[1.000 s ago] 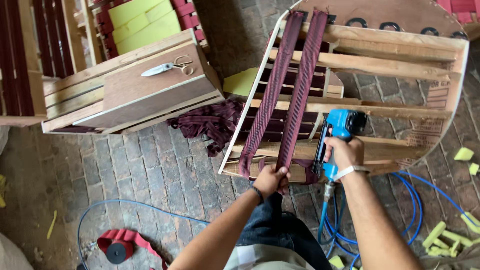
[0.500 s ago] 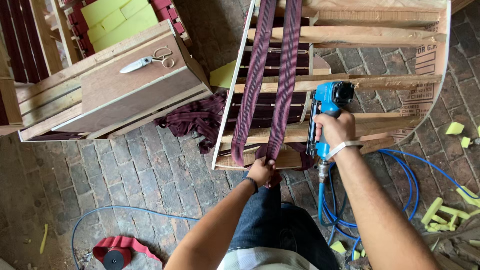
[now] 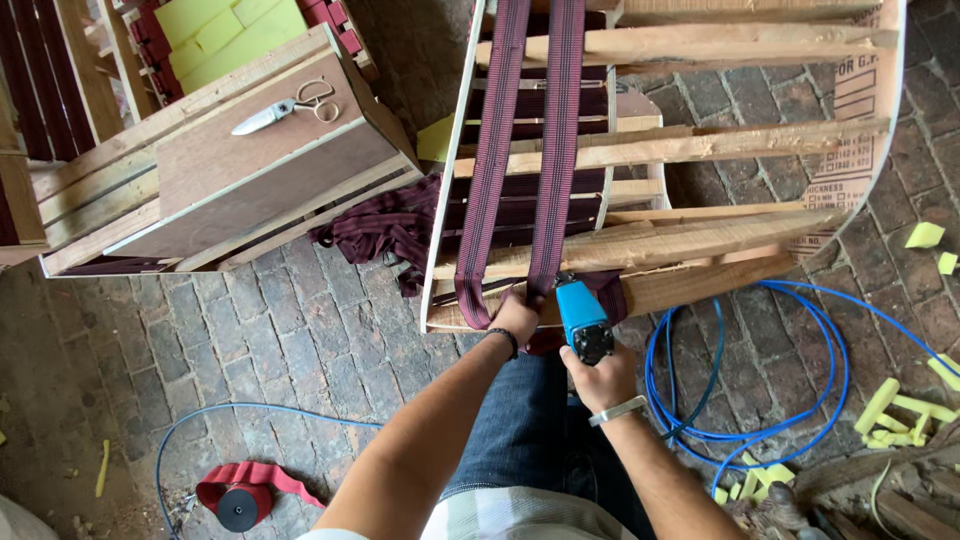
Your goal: The person weaves maroon fabric straps through the slats of a wooden chair seat frame, using a pneumatic staple gun to secure the straps. They cut excess strap with scissors, adjust the weave, and flip the chair to continue attaching straps to the underside.
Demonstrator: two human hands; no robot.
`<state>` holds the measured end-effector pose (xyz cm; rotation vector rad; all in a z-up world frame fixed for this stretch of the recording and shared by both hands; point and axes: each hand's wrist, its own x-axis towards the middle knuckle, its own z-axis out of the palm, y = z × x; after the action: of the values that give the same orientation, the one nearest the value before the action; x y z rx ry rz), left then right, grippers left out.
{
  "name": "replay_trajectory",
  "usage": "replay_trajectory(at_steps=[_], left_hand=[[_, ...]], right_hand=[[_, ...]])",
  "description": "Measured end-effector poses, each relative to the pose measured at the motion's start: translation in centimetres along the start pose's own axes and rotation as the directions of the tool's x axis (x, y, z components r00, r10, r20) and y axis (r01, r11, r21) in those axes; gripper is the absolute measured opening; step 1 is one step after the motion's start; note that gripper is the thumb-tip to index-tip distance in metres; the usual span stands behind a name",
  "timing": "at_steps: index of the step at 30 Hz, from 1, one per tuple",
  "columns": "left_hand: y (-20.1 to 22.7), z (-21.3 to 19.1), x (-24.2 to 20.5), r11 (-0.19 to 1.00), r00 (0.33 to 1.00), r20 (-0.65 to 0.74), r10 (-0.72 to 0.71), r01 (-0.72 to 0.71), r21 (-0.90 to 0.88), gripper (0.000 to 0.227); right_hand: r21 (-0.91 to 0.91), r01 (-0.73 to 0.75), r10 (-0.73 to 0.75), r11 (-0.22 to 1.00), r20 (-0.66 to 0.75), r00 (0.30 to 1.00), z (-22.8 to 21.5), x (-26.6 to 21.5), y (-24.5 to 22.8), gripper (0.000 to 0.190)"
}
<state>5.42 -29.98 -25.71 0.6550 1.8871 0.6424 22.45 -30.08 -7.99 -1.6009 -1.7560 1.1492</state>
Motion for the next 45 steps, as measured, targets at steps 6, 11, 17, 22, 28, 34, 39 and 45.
replay_trajectory(at_steps=[6,11,17,22,28,34,39,45], left_hand=[[2.4,-1.1,-1.1,0.97,0.97,0.087,-0.228,0.234,-0.064,0.04],[2.6,-1.2,-1.2,0.989,0.987,0.073,-0.143,0.139,0.056,0.045],[1.6,-0.9,-0.5,0.986,0.982,0.091,-0.164,0.164,0.012,0.044],[2.2,-1.5,-1.0,0.998,0.994,0.084,-0.066,0.067,-0.006,0.038],[2.6,-2.2,-1.4,0.97,0.961,0.241,-0.132,0.176,-0.169,0.041],[0.8,-1.1,0.0,0.968,0.972,0.207,-0.112,0.153,-0.197,0.049],[-0.4,-0.6,0.9,0.987,0.993,0.116,0.01,0.009,-0.158,0.047],[2.9,-2.5,-0.3,0.96,0.969,0.241,0.056,0.014,-0.28,0.027]], right_hand=[[0.004,0.133,-0.133,0.991,-0.007,0.991,1.3,-0.5,-0.4,0.02],[0.016,0.075,-0.074,0.997,-0.053,0.996,1.8,-0.4,-0.9,0.019],[-0.022,0.043,-0.044,0.999,-0.024,0.999,1.9,-0.2,-0.8,0.018],[-0.014,0.115,-0.116,0.993,-0.037,0.993,2.4,-0.7,-1.6,0.016],[0.014,0.237,-0.236,0.971,-0.049,0.971,3.1,-0.4,-3.4,0.018],[-0.064,0.219,-0.22,0.974,-0.009,0.975,3.0,-0.7,-3.4,0.023],[-0.099,0.195,-0.199,0.976,-0.031,0.979,3.0,-0.2,-2.3,0.021],[-0.068,0.114,-0.115,0.991,-0.018,0.993,0.4,0.0,-3.5,0.024]])
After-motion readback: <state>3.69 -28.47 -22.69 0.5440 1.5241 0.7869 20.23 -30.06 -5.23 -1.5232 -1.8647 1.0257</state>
